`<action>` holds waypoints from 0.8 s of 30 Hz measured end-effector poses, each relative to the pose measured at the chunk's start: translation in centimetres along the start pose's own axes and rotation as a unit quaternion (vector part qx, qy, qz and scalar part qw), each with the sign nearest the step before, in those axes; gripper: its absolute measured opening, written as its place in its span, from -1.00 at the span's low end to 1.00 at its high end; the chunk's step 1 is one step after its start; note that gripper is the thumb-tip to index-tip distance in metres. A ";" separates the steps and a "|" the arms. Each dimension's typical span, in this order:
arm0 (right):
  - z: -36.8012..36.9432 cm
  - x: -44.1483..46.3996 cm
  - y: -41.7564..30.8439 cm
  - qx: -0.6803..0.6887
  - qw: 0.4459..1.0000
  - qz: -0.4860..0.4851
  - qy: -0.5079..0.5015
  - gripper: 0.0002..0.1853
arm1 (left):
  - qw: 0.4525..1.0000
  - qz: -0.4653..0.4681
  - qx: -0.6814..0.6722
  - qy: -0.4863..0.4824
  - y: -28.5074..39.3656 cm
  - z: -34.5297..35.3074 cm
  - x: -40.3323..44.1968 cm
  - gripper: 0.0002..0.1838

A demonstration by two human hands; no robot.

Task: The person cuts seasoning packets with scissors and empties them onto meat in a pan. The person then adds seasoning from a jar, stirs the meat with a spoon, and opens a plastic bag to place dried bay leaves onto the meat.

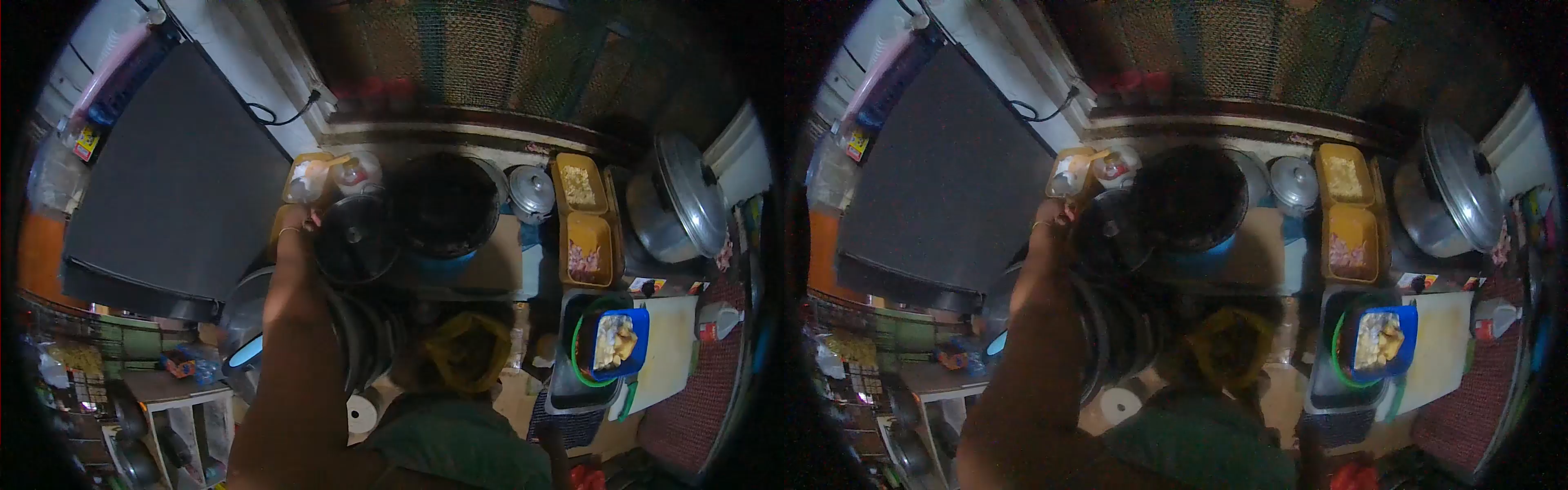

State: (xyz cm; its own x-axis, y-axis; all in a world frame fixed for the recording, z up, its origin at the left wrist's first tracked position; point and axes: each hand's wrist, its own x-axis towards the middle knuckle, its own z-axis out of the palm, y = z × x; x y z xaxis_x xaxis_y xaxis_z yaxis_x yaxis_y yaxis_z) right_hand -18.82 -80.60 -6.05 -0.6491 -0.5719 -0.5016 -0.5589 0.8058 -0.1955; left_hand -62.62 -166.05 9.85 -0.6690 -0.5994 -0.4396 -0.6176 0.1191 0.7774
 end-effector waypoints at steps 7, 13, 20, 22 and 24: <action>4.1 -0.6 0.6 0.016 0.997 0.033 0.069 -0.69 | 0.868 -0.120 -0.460 -0.146 -0.3 -2.4 -2.8 -0.74; 3.4 -0.5 0.9 0.411 0.868 0.278 -0.032 -0.74 | 0.882 -0.147 -0.437 -0.103 -0.9 -3.7 -4.2 -0.78; -6.7 -0.2 -1.4 0.430 0.852 0.291 -0.057 -0.73 | 0.922 -0.035 -0.374 -0.093 6.2 -4.3 -23.6 -0.89; -1.5 -0.9 1.4 0.420 0.881 0.217 0.009 -0.68 | 0.919 -0.006 -0.383 -0.094 8.0 -3.4 -30.0 -0.93; 0.3 -1.8 3.2 0.434 0.876 0.207 0.024 -0.65 | 0.918 0.029 -0.385 -0.094 9.6 -1.6 -36.4 -0.96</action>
State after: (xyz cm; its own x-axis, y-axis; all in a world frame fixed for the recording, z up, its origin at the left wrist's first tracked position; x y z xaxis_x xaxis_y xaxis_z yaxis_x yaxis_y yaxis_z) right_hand -19.31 -76.94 -6.06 -0.7362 -0.1914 -0.6491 0.3199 0.7469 -0.5830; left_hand -43.57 -144.33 34.06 -0.7957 -0.4542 -0.4008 -0.1514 -0.4915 0.8576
